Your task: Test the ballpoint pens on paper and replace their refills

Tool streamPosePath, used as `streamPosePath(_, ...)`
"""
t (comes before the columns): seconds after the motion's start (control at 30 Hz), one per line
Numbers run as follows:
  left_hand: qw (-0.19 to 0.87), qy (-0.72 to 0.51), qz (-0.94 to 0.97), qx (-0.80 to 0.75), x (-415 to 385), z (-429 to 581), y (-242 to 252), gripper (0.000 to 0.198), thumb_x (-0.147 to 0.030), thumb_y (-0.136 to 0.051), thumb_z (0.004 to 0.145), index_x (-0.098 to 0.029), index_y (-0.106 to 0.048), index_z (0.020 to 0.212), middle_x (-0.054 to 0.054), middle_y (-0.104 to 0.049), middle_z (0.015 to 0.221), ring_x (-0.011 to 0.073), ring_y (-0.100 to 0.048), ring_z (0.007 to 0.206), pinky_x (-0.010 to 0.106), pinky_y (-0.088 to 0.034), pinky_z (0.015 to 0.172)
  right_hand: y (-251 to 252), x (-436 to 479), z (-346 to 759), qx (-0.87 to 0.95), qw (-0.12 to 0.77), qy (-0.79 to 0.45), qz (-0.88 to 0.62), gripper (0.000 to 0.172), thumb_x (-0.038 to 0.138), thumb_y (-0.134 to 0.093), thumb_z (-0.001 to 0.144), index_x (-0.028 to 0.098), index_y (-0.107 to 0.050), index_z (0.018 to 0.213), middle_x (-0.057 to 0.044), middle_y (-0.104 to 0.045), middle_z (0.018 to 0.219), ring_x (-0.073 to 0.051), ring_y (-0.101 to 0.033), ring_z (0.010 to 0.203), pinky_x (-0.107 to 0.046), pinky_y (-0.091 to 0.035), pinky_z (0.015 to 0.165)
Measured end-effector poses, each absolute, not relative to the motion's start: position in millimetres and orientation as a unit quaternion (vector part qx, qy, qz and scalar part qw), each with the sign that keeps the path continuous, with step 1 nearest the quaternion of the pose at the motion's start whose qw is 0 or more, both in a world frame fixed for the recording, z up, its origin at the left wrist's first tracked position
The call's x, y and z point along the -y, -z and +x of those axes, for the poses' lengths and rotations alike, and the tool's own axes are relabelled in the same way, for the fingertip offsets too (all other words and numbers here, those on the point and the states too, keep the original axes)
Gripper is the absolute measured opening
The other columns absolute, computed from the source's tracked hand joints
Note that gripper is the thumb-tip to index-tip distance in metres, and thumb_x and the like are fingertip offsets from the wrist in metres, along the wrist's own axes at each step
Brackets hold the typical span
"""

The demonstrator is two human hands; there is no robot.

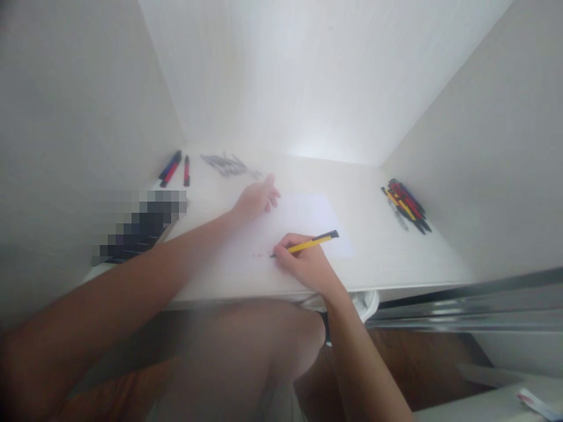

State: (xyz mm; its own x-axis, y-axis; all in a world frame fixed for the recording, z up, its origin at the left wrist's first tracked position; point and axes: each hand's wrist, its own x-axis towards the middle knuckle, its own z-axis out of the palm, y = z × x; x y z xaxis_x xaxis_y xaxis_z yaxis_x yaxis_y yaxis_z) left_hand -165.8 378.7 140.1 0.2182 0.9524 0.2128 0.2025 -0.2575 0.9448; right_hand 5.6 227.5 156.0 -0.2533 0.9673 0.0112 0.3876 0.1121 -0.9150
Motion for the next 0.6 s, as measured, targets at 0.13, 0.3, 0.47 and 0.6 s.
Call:
streamPosePath(0.13, 0.409, -0.44, 0.667, -0.439, -377.2, -165.9, -140.6, 0.077, -0.083, -0.029, 0.096, -0.021, -0.066, 0.07, 0.004, -0.07, 0.066, 0.0137, -0.058, 0.049, 0.03, -0.047, 0.058, -154.8, -227.9, 3.4, 0.721, 0.314, -0.351, -0.508, 0.026, 0.03, -0.063, 0.097, 0.02, -0.067, 0.073, 0.0, -0.064, 0.064, -0.013, -0.053, 0.057, -0.027, -0.041, 0.057)
streamPosePath(0.3, 0.397, -0.422, 0.679, -0.451, -376.1, -165.6, -142.9, 0.08, -0.083, -0.025, 0.097, -0.019, -0.067, 0.072, 0.004, -0.071, 0.067, 0.0134, -0.059, 0.051, 0.028, -0.046, 0.06, -153.4, -227.3, 2.0, 0.74, 0.313, -0.316, -0.505, 0.023, 0.028, -0.063, 0.096, 0.019, -0.069, 0.075, 0.0, -0.066, 0.067, -0.013, -0.054, 0.06, -0.026, -0.04, 0.058)
streamPosePath(0.47, 0.385, -0.403, 0.692, -0.459, -375.1, -166.2, -144.8, 0.079, -0.079, -0.024, 0.099, -0.018, -0.068, 0.075, 0.004, -0.071, 0.068, 0.0132, -0.06, 0.054, 0.027, -0.046, 0.061, -154.6, -226.6, 0.9, 0.744, 0.321, -0.315, -0.494, 0.024, 0.025, -0.063, 0.095, 0.018, -0.068, 0.073, 0.001, -0.066, 0.067, -0.012, -0.055, 0.061, -0.026, -0.042, 0.061)
streamPosePath(0.6, 0.376, -0.397, 0.698, -0.463, -375.4, -166.5, -144.3, 0.078, -0.078, -0.025, 0.1, -0.019, -0.069, 0.075, 0.005, -0.072, 0.07, 0.0143, -0.062, 0.058, 0.027, -0.045, 0.061, -155.3, -226.3, 1.2, 0.745, 0.318, -0.314, -0.496, 0.024, 0.025, -0.062, 0.095, 0.018, -0.068, 0.073, 0.001, -0.066, 0.068, -0.011, -0.056, 0.062, -0.026, -0.042, 0.063)
